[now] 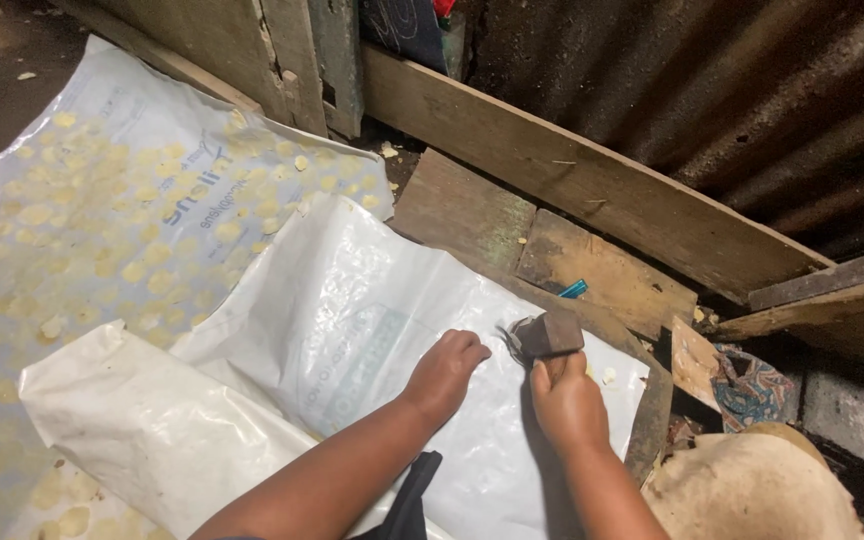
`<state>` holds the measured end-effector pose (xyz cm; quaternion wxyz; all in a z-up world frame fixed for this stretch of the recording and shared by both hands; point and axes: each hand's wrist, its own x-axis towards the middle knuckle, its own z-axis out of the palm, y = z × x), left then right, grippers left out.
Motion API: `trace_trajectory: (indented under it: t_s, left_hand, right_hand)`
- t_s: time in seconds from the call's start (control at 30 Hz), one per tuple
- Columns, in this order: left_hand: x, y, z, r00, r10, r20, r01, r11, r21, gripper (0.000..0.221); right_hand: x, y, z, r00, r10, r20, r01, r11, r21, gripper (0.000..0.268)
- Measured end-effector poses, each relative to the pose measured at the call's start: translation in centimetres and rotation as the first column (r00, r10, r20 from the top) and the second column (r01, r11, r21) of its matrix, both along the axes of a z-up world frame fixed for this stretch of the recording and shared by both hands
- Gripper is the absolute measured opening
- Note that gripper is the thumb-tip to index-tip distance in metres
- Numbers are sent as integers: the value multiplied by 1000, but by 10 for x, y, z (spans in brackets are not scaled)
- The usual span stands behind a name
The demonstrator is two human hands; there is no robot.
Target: Cracking beans with a hammer and grinding them with a stone
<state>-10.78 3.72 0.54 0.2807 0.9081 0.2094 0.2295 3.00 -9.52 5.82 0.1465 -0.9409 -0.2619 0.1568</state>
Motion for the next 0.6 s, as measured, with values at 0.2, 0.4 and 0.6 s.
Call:
trace_trajectory:
  t_s: [0.2, 0.4, 0.6]
  left_hand:
    - [39, -12, 3, 977, 64, 204, -12, 968, -250, 25]
    - [63, -12, -1, 997, 67, -29, -71, 974, -214, 53]
    - [10, 10, 9, 984, 147, 99, -155, 985, 72, 53]
  right_hand:
    - [7, 5, 93, 969, -91, -230, 96, 995, 9, 50]
    - [1, -15, 137, 988, -1, 156, -98, 776, 623, 21]
    - [-2, -2, -26, 999, 24, 46, -28, 996, 82, 45]
